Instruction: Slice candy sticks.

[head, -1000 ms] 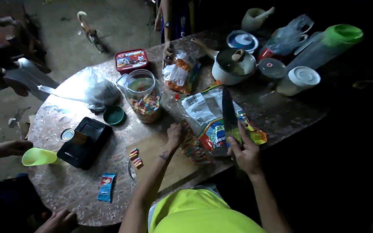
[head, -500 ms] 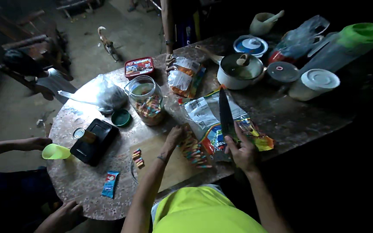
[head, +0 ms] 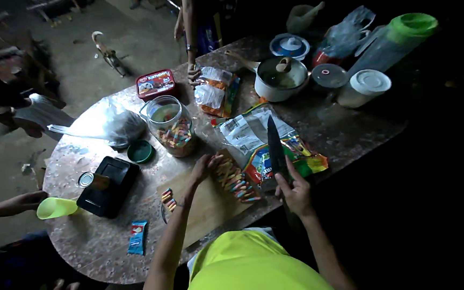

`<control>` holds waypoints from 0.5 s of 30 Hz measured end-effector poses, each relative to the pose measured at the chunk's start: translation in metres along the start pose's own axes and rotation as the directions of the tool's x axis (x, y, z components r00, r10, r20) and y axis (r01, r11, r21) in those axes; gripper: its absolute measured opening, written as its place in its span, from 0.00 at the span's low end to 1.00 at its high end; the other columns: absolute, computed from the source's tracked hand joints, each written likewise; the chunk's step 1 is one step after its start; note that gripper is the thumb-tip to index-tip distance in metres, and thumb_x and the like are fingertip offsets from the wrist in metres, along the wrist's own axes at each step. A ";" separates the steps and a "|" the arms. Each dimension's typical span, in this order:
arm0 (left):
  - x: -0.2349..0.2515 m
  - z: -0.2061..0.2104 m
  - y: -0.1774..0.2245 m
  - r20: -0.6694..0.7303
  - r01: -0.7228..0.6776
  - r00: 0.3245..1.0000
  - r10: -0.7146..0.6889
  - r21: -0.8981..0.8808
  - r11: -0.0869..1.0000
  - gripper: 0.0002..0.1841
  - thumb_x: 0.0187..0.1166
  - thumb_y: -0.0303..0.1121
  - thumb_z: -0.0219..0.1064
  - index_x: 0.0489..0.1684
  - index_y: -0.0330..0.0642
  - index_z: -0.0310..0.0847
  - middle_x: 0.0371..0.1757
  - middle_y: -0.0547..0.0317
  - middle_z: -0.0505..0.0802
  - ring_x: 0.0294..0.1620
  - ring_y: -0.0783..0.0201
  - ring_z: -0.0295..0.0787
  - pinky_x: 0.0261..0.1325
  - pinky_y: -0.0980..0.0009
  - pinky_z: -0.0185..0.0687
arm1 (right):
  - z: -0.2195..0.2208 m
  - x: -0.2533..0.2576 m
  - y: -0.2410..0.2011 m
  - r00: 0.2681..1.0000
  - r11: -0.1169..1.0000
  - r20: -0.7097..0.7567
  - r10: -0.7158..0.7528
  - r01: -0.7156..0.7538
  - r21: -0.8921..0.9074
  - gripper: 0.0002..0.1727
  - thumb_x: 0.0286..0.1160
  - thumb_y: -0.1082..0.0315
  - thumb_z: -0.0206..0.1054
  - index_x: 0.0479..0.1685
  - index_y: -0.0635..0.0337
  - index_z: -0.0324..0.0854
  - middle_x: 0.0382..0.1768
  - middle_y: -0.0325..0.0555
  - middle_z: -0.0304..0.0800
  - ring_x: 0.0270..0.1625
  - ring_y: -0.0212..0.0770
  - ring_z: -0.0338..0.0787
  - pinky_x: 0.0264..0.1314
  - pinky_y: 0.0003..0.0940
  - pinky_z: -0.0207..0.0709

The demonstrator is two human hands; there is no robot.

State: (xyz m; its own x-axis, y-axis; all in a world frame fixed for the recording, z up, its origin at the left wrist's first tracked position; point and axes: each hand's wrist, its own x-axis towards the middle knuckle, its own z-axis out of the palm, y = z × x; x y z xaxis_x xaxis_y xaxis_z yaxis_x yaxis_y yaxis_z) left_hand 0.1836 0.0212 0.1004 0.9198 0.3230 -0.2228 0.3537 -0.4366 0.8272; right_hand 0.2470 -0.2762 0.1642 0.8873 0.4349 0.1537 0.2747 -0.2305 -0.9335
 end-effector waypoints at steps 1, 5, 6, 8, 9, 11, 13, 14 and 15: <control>-0.010 -0.007 -0.003 0.012 0.029 1.000 -0.028 -0.021 0.999 0.21 0.92 0.37 0.55 0.72 0.27 0.77 0.64 0.35 0.88 0.65 0.50 0.88 0.74 0.55 0.78 | 0.004 -0.003 0.001 1.000 1.000 -0.001 -0.007 0.007 0.003 0.35 0.84 0.71 0.62 0.88 0.76 0.57 0.34 0.48 0.90 0.16 0.23 0.78 0.19 0.21 0.78; -0.060 -0.020 -0.021 0.131 0.116 0.981 -0.146 0.211 0.971 0.19 0.90 0.39 0.59 0.64 0.32 0.83 0.58 0.41 0.90 0.56 0.52 0.90 0.66 0.55 0.82 | 0.025 -0.014 0.009 0.993 1.000 0.116 0.022 -0.019 -0.022 0.33 0.85 0.69 0.62 0.88 0.73 0.60 0.50 0.57 0.92 0.20 0.24 0.81 0.24 0.23 0.81; -0.071 -0.016 -0.026 0.146 0.130 0.974 -0.173 0.263 0.956 0.19 0.89 0.40 0.60 0.65 0.35 0.84 0.63 0.40 0.89 0.62 0.49 0.88 0.70 0.51 0.80 | 0.032 -0.017 0.007 0.984 0.998 0.165 0.062 -0.056 -0.042 0.33 0.86 0.69 0.62 0.88 0.70 0.60 0.51 0.57 0.92 0.20 0.26 0.81 0.24 0.25 0.82; -0.084 -0.004 -0.035 0.091 0.143 0.981 -0.173 0.269 0.952 0.19 0.88 0.39 0.61 0.67 0.36 0.84 0.66 0.38 0.87 0.66 0.44 0.86 0.73 0.49 0.78 | 0.046 -0.019 0.004 0.956 0.990 0.268 0.120 -0.093 -0.110 0.32 0.86 0.68 0.63 0.89 0.65 0.63 0.53 0.56 0.93 0.23 0.30 0.85 0.28 0.30 0.85; -0.087 0.001 -0.039 0.056 0.158 0.983 -0.175 0.238 0.958 0.19 0.88 0.39 0.61 0.68 0.37 0.84 0.66 0.38 0.88 0.67 0.45 0.87 0.74 0.50 0.77 | 0.053 -0.019 0.005 0.938 0.984 0.321 0.132 -0.085 -0.156 0.32 0.87 0.66 0.62 0.89 0.61 0.63 0.55 0.56 0.93 0.26 0.33 0.88 0.32 0.33 0.87; -0.093 0.003 -0.045 -0.007 0.154 0.988 -0.154 0.133 0.979 0.18 0.86 0.36 0.64 0.66 0.35 0.85 0.63 0.38 0.90 0.65 0.46 0.88 0.73 0.52 0.78 | 0.064 -0.020 0.010 0.909 0.971 0.399 0.125 -0.028 -0.239 0.32 0.87 0.62 0.62 0.90 0.56 0.65 0.53 0.55 0.94 0.31 0.39 0.92 0.39 0.39 0.90; -0.100 0.002 -0.050 -0.084 0.112 0.991 -0.108 0.054 0.992 0.16 0.84 0.34 0.66 0.61 0.34 0.88 0.60 0.39 0.91 0.63 0.48 0.89 0.72 0.54 0.79 | 0.072 -0.019 0.009 0.896 0.948 0.427 0.121 0.023 -0.316 0.32 0.87 0.58 0.63 0.89 0.53 0.67 0.47 0.56 0.96 0.36 0.47 0.95 0.46 0.48 0.89; -0.103 0.002 -0.052 -0.136 0.090 0.987 -0.085 0.031 0.995 0.15 0.83 0.34 0.67 0.58 0.33 0.90 0.59 0.39 0.92 0.63 0.49 0.89 0.71 0.54 0.80 | 0.075 -0.019 0.008 0.893 0.940 0.434 0.120 0.038 -0.339 0.31 0.87 0.57 0.63 0.88 0.54 0.68 0.47 0.56 0.96 0.37 0.48 0.95 0.48 0.50 0.89; -0.106 0.002 -0.052 -0.186 0.078 0.980 -0.072 0.022 0.997 0.14 0.83 0.34 0.67 0.55 0.33 0.91 0.58 0.39 0.92 0.62 0.48 0.89 0.71 0.53 0.80 | 0.077 -0.019 0.007 0.895 0.936 0.432 0.110 0.054 -0.349 0.31 0.86 0.58 0.63 0.87 0.56 0.70 0.47 0.57 0.96 0.39 0.50 0.96 0.49 0.51 0.89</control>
State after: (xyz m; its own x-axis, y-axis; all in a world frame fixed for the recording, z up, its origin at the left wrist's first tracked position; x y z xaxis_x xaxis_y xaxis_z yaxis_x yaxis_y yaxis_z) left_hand 0.0683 0.0081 0.0794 0.8442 0.5042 -0.1821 0.4276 -0.4283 0.7961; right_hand 0.2036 -0.2188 0.1293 0.6642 0.7401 -0.1052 0.4339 -0.4963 -0.7520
